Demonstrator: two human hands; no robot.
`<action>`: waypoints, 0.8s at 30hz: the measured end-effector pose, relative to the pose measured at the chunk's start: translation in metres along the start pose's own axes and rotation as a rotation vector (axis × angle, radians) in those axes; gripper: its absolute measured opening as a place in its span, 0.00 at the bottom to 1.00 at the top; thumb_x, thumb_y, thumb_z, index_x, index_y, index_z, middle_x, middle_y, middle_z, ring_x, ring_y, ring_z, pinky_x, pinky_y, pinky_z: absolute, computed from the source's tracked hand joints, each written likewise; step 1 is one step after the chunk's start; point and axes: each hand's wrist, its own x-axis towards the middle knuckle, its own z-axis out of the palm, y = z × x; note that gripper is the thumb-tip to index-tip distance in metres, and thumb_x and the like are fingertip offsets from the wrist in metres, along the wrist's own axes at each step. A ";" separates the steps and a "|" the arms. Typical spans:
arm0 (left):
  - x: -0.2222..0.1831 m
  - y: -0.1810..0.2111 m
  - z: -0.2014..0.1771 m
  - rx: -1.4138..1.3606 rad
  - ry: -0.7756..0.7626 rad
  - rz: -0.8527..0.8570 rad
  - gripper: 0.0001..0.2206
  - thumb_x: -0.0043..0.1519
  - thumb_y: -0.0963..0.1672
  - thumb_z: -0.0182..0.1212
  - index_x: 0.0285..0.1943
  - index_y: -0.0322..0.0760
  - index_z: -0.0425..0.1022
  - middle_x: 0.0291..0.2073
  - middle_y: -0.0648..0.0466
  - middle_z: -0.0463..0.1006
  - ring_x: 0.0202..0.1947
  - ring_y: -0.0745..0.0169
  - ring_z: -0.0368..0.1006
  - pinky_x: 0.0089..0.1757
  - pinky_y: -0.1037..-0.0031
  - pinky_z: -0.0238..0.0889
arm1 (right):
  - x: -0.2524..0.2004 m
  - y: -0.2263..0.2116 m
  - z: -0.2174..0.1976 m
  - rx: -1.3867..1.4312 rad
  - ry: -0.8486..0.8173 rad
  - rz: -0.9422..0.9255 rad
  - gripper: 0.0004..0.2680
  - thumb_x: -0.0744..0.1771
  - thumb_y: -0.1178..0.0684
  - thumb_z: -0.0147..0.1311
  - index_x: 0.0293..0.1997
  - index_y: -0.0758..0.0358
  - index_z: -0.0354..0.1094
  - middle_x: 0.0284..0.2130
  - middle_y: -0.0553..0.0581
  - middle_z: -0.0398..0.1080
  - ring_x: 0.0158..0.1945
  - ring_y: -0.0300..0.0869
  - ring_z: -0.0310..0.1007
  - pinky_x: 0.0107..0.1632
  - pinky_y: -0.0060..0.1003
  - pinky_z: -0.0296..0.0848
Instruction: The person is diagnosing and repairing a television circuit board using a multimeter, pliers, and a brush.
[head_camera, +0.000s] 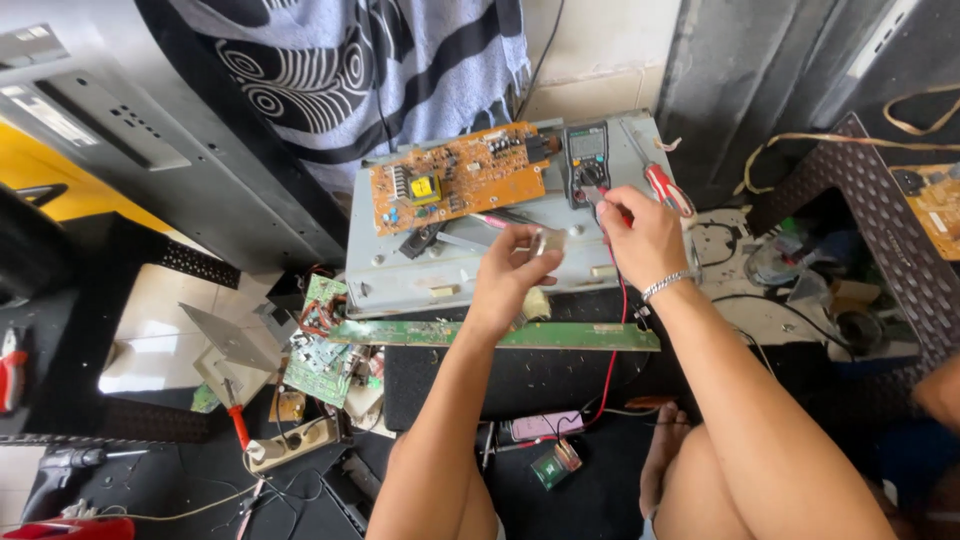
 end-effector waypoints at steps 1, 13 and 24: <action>-0.001 0.002 -0.006 -0.422 0.059 -0.003 0.23 0.57 0.40 0.68 0.59 0.21 0.68 0.44 0.43 0.71 0.46 0.44 0.77 0.45 0.53 0.77 | -0.002 -0.007 0.002 0.043 0.007 -0.012 0.06 0.70 0.51 0.54 0.46 0.57 0.76 0.28 0.56 0.77 0.31 0.46 0.79 0.42 0.42 0.78; 0.043 -0.035 -0.026 -0.902 -0.062 -0.247 0.20 0.65 0.56 0.59 0.51 0.38 0.75 0.39 0.57 0.77 0.40 0.63 0.77 0.47 0.68 0.74 | -0.007 -0.009 0.025 0.092 0.142 -0.253 0.02 0.68 0.57 0.58 0.40 0.60 0.77 0.33 0.60 0.77 0.39 0.53 0.80 0.37 0.41 0.79; 0.039 -0.018 -0.043 -0.798 -0.079 -0.235 0.20 0.71 0.56 0.44 0.51 0.39 0.69 0.39 0.53 0.73 0.36 0.59 0.72 0.39 0.66 0.67 | -0.008 -0.051 0.033 0.125 0.231 -0.383 0.04 0.70 0.59 0.56 0.46 0.66 0.76 0.35 0.64 0.75 0.39 0.57 0.78 0.37 0.44 0.79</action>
